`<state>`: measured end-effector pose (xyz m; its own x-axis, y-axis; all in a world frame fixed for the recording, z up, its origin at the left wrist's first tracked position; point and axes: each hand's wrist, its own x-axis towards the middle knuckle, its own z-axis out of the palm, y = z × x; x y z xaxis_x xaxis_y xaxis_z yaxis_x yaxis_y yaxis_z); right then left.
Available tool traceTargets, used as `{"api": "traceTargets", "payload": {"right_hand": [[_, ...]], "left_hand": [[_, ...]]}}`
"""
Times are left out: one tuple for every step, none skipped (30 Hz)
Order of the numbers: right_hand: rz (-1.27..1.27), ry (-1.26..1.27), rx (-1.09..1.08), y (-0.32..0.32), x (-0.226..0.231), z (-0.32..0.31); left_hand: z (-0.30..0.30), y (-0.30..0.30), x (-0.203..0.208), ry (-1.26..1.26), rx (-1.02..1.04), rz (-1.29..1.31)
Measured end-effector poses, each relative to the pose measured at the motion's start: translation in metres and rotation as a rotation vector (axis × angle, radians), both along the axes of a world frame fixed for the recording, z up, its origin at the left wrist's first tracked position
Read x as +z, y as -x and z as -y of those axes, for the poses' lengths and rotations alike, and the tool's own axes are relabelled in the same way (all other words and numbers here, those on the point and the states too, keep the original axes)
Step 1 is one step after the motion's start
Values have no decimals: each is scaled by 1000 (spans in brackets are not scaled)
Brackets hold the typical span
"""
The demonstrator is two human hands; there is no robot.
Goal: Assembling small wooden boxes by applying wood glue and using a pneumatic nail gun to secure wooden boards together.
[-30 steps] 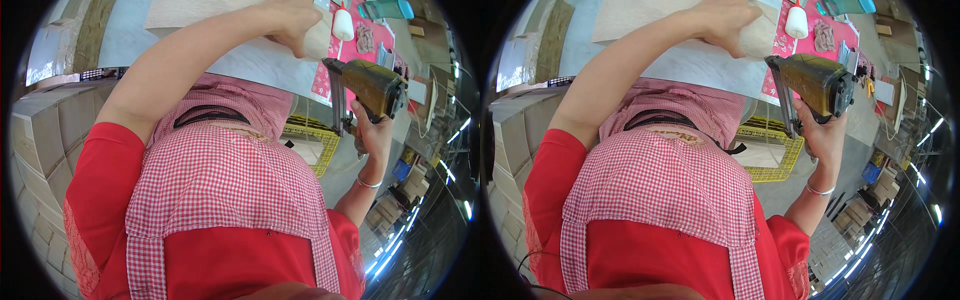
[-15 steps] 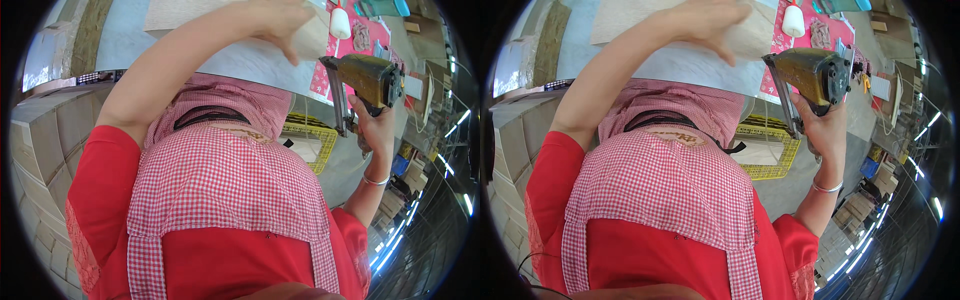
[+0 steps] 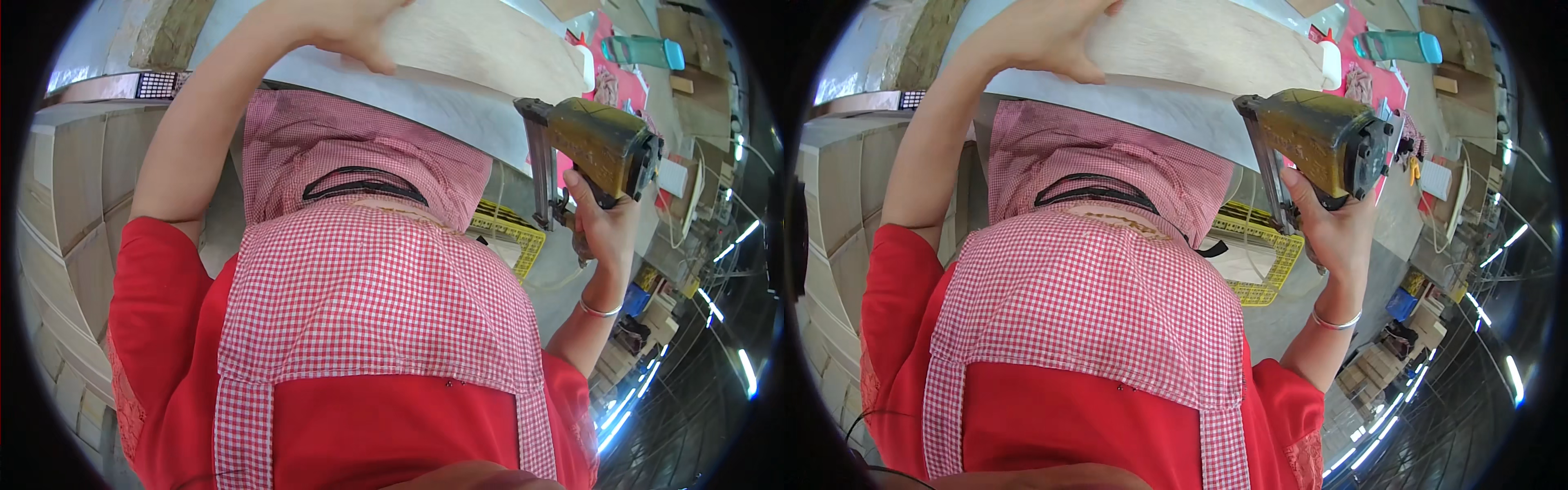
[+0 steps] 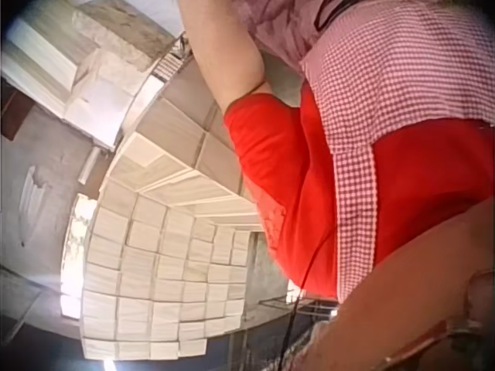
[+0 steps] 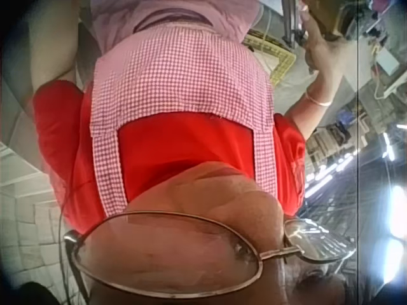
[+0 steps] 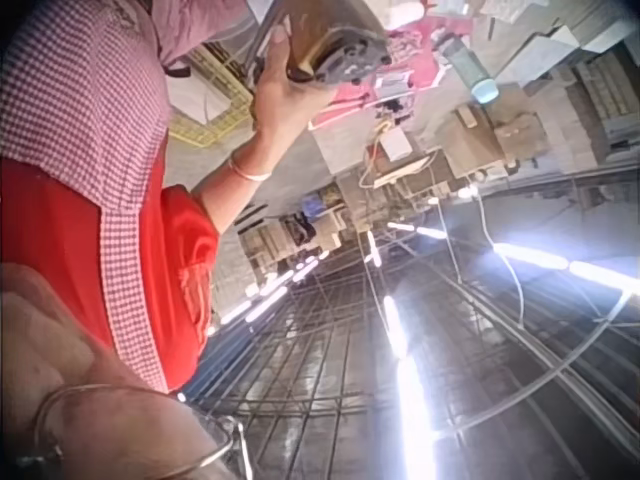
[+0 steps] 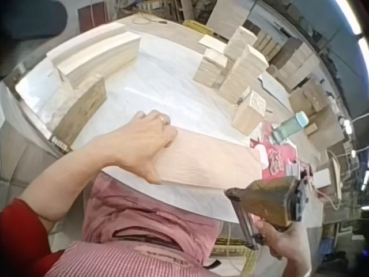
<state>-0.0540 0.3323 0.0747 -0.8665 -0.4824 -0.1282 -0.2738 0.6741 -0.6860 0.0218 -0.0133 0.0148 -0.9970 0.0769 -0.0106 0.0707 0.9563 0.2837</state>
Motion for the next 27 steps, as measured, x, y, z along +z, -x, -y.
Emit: {"api": "traceTargets", "payload": {"right_hand": [[-1,8,19,0,0,3],[-2,16,38,-1,0,5],[-2,24,57,-1,0,7],[-2,18,62,0,0,8],[-1,19,60,0,-1,10],[0,20,58,1,-1,11],[1,20,55,1,-1,12],[2,16,58,1,0,15],[22,-6,22,-1,1,18],[43,-26,-14,-2,2,22],[64,-46,-51,-3,2,24],[66,-49,-52,-2,3,25],[63,-52,-33,-1,3,25],[61,-54,-14,-1,4,25],[56,-58,2,0,4,25],[57,-62,-1,1,5,24],[37,-80,39,3,6,24],[17,-98,80,5,7,25],[-4,-116,121,5,8,27],[-5,-118,120,5,9,30],[-29,-135,134,5,11,34],[-54,-151,149,4,13,39],[-79,-167,166,3,14,41],[-80,-167,171,3,14,40],[-158,-163,229,6,12,38],[-236,-157,286,9,11,35],[-310,-144,352,9,8,38]], "left_hand": [[-4,-2,1,22,0,-32],[-5,-3,2,16,6,-32],[-5,-4,4,17,-3,-46],[-5,-4,7,18,-12,-61],[-4,-4,9,20,-22,-75],[-4,-4,10,16,-18,-75],[-4,-2,11,-7,-10,-36],[-4,-1,12,-30,-3,2],[-4,-1,11,-53,3,41],[-3,-1,9,-57,4,43],[-2,-3,6,-66,-1,17],[-1,-4,3,-75,-7,-9],[0,-4,1,-84,-12,-35],[0,-4,1,-87,-13,-32],[-1,-3,2,-78,-9,-26],[-1,-3,3,-69,-5,-21],[-2,-2,3,-61,0,-15],[0,-2,-4,-65,-3,-15],[4,-1,-17,-87,-21,-90],[5,-2,-23,-108,-39,-165],[7,-4,-27,-129,-55,-241],[11,-8,-31,-130,-54,-242],[13,-14,-35,-218,-97,-323],[15,-20,-37,-304,-138,-403],[20,-26,-37,-384,-177,-482],[23,-29,-39,-376,-169,-482],[29,-34,-43,-351,-172,-505]]}}
